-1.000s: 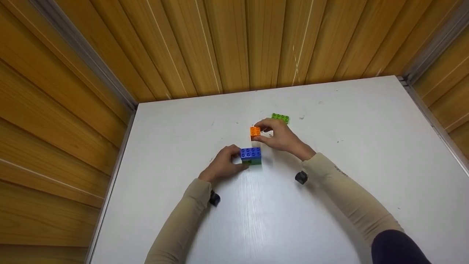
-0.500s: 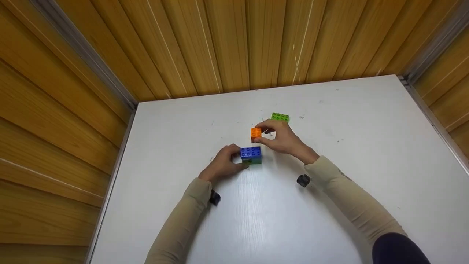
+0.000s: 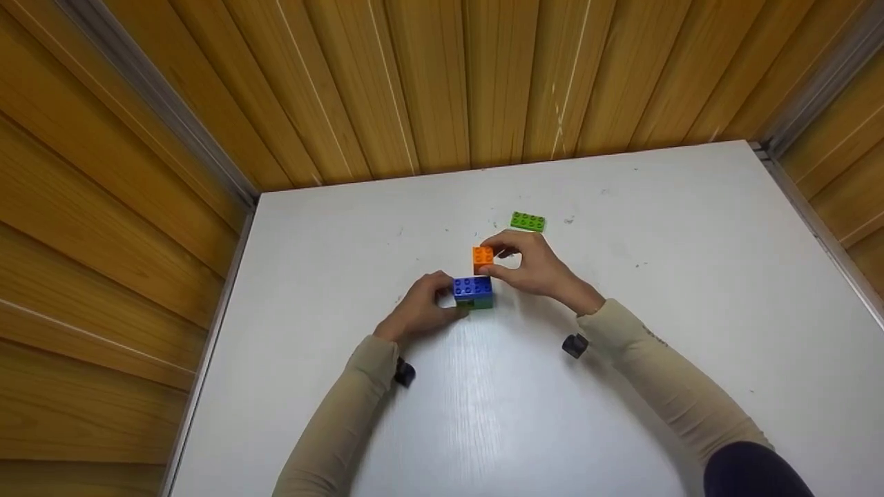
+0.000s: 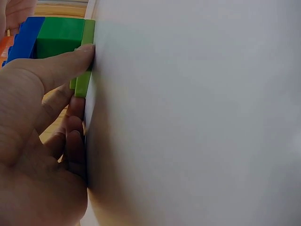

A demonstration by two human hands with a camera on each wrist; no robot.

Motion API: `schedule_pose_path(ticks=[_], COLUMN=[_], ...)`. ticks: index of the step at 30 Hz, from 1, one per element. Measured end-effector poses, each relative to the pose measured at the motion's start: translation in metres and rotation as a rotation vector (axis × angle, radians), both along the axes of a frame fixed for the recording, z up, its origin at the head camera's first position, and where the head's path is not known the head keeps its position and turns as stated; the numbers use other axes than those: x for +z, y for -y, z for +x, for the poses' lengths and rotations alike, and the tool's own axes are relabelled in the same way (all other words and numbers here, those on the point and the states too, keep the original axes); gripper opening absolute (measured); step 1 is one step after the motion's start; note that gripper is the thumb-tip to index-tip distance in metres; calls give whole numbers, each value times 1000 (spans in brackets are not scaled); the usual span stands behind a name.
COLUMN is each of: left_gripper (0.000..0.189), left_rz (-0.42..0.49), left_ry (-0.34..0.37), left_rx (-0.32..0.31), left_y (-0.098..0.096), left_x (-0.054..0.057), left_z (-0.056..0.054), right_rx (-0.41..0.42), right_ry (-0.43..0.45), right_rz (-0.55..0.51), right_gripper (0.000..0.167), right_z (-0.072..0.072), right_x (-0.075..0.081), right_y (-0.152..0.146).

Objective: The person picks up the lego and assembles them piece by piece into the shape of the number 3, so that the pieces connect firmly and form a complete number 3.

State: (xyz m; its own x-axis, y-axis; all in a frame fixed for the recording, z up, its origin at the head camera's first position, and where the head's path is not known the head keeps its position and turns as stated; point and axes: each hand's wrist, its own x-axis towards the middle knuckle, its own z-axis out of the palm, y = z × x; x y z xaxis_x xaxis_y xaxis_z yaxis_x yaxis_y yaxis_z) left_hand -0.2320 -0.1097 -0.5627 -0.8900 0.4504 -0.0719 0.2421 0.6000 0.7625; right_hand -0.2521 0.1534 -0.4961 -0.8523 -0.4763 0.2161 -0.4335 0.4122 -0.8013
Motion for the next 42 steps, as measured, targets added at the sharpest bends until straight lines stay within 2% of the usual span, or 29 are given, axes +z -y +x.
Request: schedule_pose_path(ticks=[19, 42], left_gripper=[35, 36], left_rz=[35, 19], left_ry=[1, -6], left_rx=[-18, -12], left_y=[2, 2], left_x=[2, 2], left_z=[1, 2], right_rx=[22, 38], right_ry=[0, 7], right_rz=[-16, -30], right_gripper=[35, 34], right_z=[8, 15], right_x=[0, -5], right_y=[2, 2])
